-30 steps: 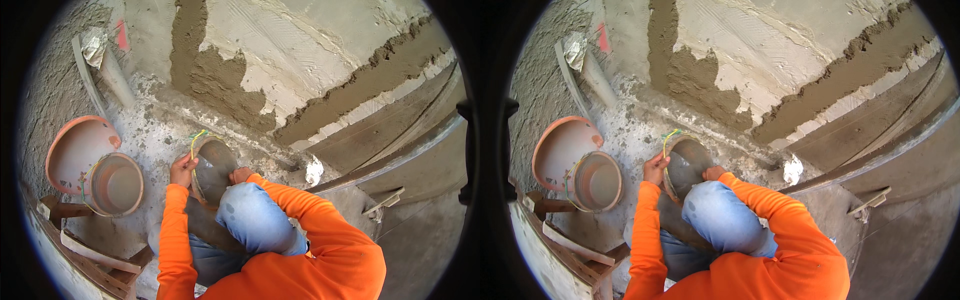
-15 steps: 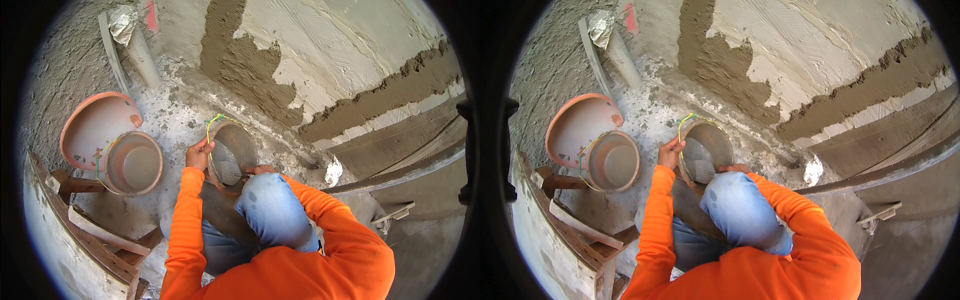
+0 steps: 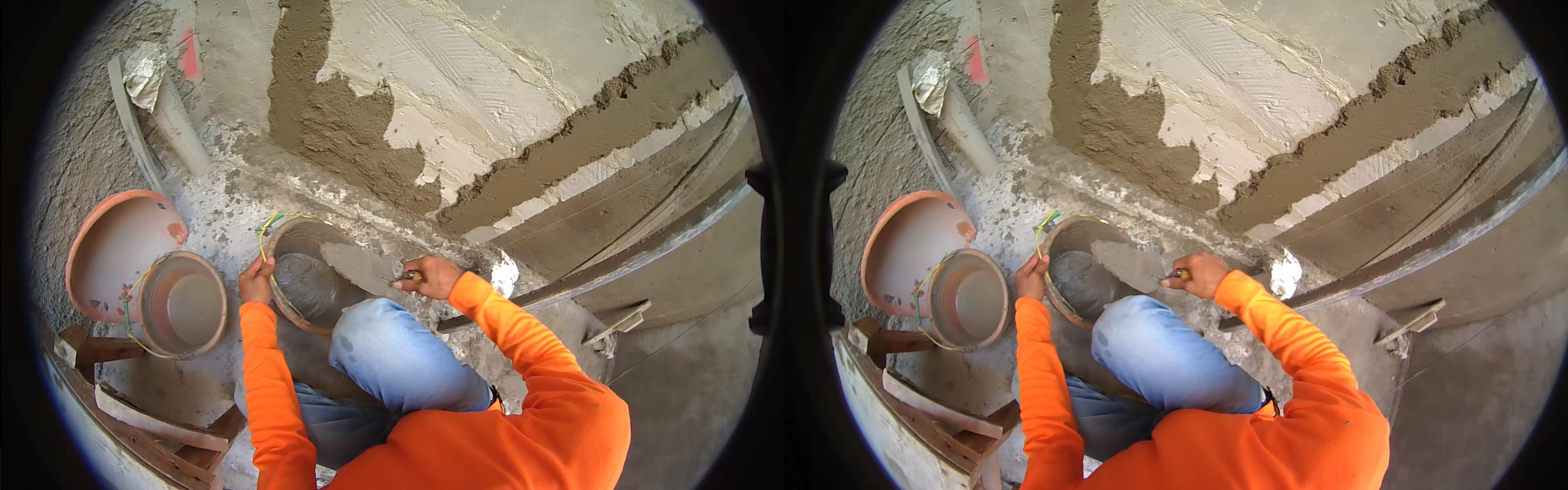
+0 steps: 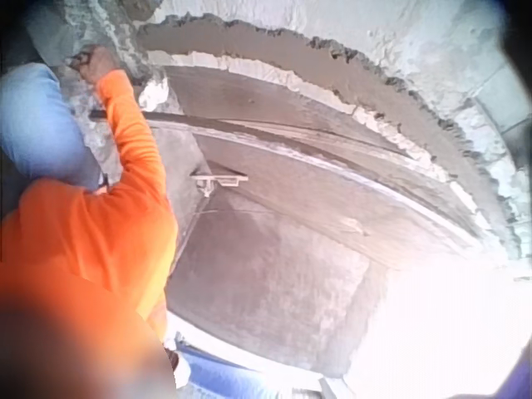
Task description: The person scoops wet plaster from a bucket with a trowel and applies it to a wall, smoothing the surface. The person then uses a straightedge to level the applied plaster.
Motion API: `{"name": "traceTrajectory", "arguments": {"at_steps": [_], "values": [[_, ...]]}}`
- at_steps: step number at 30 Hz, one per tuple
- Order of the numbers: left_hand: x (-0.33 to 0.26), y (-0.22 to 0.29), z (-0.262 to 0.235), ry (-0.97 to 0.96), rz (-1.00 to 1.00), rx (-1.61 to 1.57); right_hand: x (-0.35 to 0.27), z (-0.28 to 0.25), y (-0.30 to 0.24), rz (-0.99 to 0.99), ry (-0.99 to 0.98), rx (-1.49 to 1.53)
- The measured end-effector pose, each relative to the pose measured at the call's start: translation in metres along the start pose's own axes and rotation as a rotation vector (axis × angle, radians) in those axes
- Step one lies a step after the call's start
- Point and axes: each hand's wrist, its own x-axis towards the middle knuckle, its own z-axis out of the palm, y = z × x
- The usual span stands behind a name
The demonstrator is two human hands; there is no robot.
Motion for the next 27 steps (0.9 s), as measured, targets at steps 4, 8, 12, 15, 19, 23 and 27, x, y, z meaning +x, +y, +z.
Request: {"name": "traceTrajectory", "arguments": {"at_steps": [4,8,12,15,19,23,27], "values": [[0.001,0.006,0.002,0.01,-0.002,0.06,-0.008,-0.036,0.056,0.271,-0.352,0.509],[0.001,0.007,0.006,0.01,-0.001,0.026,0.019,-0.04,0.104,0.704,-0.08,0.512],[-0.002,0.013,0.008,-0.025,-0.042,0.018,-0.004,-0.045,0.109,0.371,0.518,-0.044],[-0.009,0.024,0.021,-0.035,0.011,0.024,-0.017,-0.029,0.077,0.337,0.336,-0.178],[-0.027,0.032,0.052,-0.145,-0.075,0.059,0.035,0.034,0.013,0.209,0.032,-0.491],[-0.034,0.025,0.074,-0.285,0.065,0.021,0.08,0.091,-0.007,-0.215,-0.083,-0.609],[-0.035,0.023,0.061,-0.18,0.028,0.223,0.092,0.096,0.01,-0.203,0.166,-0.586]]}}
